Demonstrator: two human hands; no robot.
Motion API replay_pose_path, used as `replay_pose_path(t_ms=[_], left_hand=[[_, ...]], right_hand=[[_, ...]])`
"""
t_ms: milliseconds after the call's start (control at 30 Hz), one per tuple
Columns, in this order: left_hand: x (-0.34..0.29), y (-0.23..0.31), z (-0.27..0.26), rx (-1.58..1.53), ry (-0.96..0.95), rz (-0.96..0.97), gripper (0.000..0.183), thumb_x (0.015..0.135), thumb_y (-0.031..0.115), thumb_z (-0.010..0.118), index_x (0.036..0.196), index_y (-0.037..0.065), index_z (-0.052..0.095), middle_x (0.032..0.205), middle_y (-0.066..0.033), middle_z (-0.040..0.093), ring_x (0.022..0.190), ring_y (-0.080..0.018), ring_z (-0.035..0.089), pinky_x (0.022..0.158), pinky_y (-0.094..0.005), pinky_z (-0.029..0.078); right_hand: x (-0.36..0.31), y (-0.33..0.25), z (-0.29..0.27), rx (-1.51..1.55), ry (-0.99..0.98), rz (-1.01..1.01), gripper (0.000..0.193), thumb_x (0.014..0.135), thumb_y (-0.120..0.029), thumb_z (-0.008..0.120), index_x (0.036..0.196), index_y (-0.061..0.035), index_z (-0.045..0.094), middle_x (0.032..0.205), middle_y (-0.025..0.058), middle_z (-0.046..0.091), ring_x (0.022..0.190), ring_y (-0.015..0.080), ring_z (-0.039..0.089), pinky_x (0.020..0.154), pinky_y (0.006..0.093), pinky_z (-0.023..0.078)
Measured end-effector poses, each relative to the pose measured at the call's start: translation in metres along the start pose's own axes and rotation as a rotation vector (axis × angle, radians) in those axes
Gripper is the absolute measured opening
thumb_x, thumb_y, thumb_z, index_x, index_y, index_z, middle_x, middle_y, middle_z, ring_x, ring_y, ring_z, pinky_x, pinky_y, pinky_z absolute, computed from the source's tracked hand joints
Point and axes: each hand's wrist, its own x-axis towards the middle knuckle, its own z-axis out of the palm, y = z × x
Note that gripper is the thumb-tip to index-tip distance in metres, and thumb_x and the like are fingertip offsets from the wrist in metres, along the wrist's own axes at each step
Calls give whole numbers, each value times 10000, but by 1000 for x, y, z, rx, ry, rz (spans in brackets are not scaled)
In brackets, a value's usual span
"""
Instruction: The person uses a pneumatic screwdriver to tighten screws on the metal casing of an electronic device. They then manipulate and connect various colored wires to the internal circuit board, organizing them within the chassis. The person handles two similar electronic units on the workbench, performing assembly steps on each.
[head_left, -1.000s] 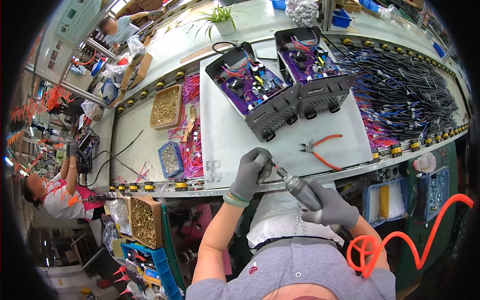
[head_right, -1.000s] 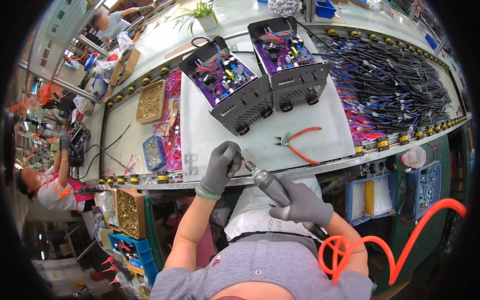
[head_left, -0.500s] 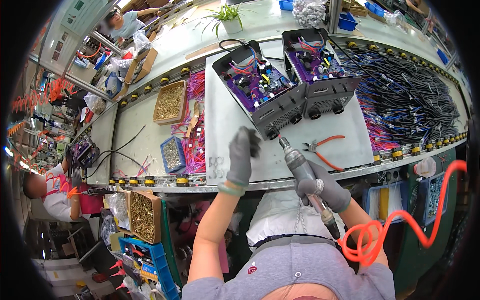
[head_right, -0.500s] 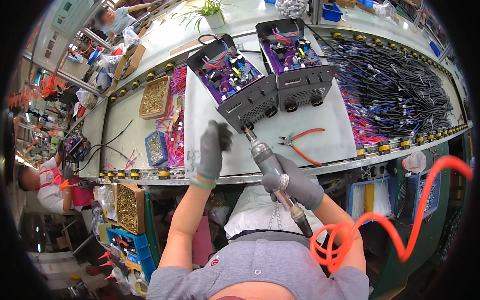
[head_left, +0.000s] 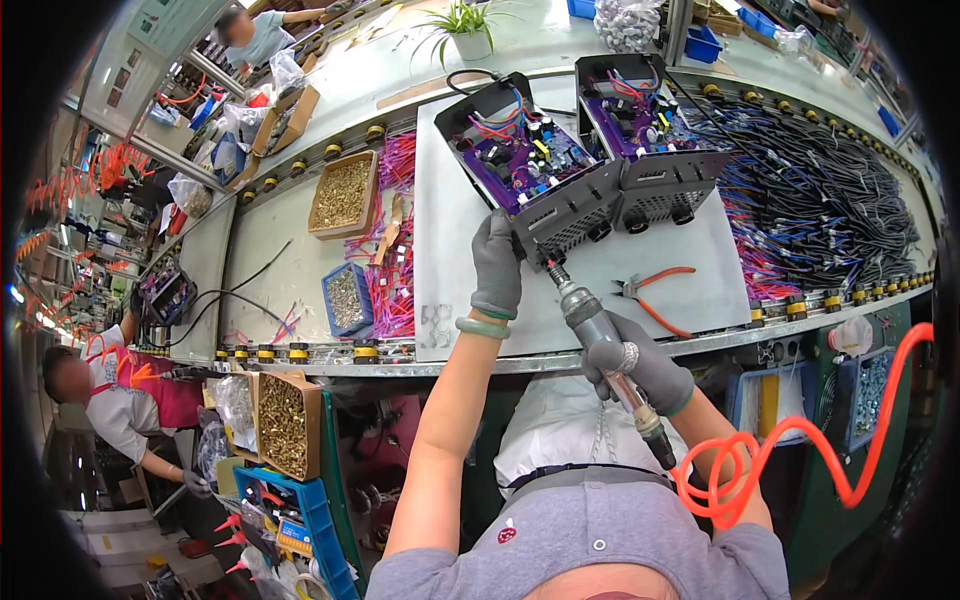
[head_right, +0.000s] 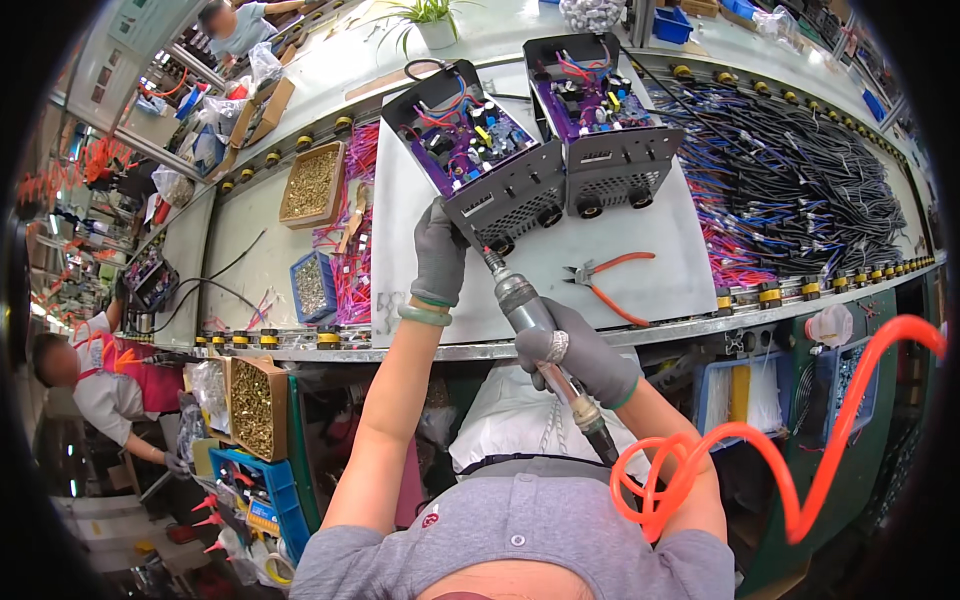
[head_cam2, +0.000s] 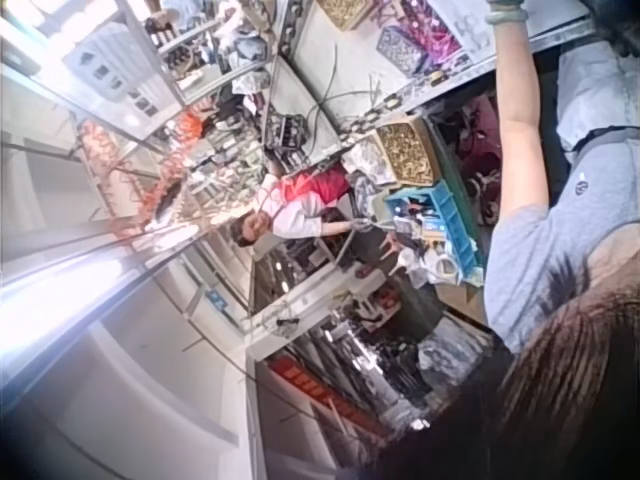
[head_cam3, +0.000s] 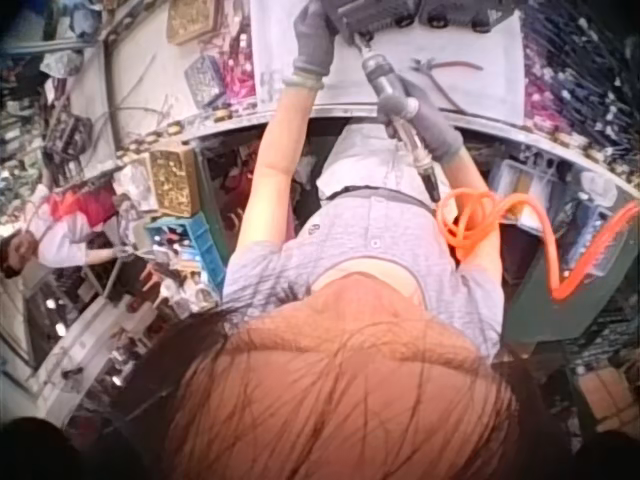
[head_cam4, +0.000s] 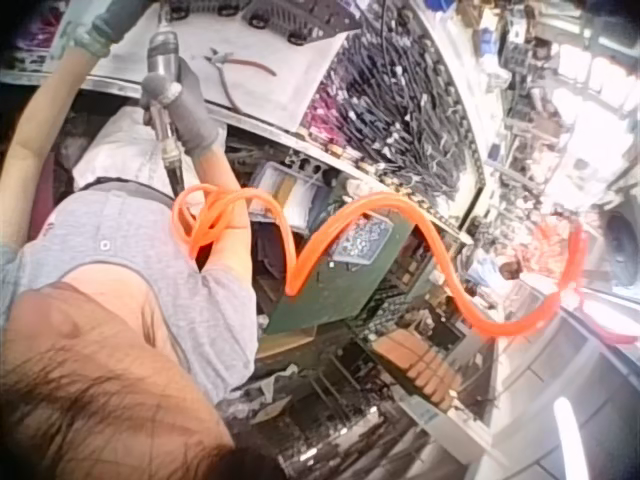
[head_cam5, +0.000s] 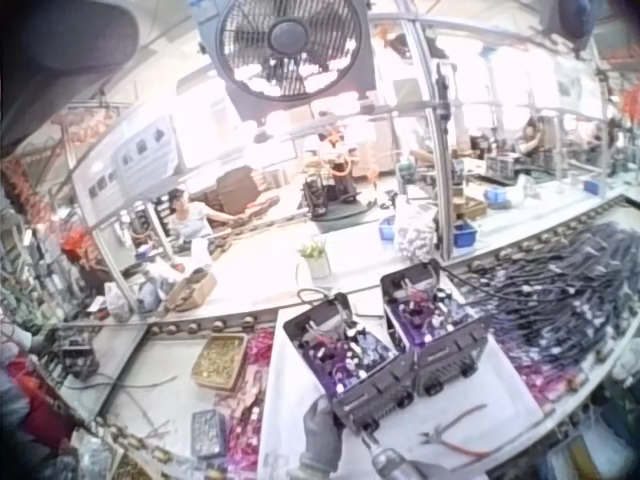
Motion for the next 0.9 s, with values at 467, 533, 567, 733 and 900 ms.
replay_pose_path(t_ms=[467, 533, 567, 733, 900], left_hand=[[-4, 0, 9, -29, 49, 16, 344, 1044, 385, 491, 924, 85, 608, 679, 57, 464, 571, -47, 389, 501, -228, 327], [-3, -1, 5, -21, 44, 23, 341, 1044, 383, 491, 912, 90, 604, 674, 58, 462, 568, -47, 390, 498, -228, 323], [-3, -1, 3, -15, 34, 31, 340, 1043, 383, 491, 905, 93, 602, 673, 59, 461, 567, -48, 390, 497, -228, 322], [-6, 2, 7, -33, 46, 10, 357, 1041, 403, 486, 867, 106, 586, 669, 56, 458, 563, -50, 394, 489, -229, 317], [-3, -1, 7, -51, 54, 15, 393, 1042, 432, 469, 850, 105, 572, 662, 46, 458, 547, -55, 389, 474, -238, 301]], right_hand=[[4, -9, 4, -18, 6, 18, 547, 780, -349, 652, 1153, 13, 481, 735, 62, 585, 539, 115, 577, 487, 255, 497], [3, -9, 5, 3, -9, 17, 550, 782, -352, 654, 1157, 11, 480, 736, 62, 585, 539, 114, 577, 484, 255, 496], [3, -9, 5, 13, -16, 17, 552, 783, -354, 656, 1160, 10, 480, 736, 62, 585, 539, 114, 577, 483, 255, 495], [2, -10, 2, -14, -27, 22, 584, 797, -428, 668, 1133, 15, 490, 764, 60, 574, 589, 111, 575, 518, 262, 508], [3, -6, -2, 34, -59, 4, 614, 796, -457, 687, 1141, 11, 490, 762, 59, 573, 583, 112, 570, 512, 263, 504]])
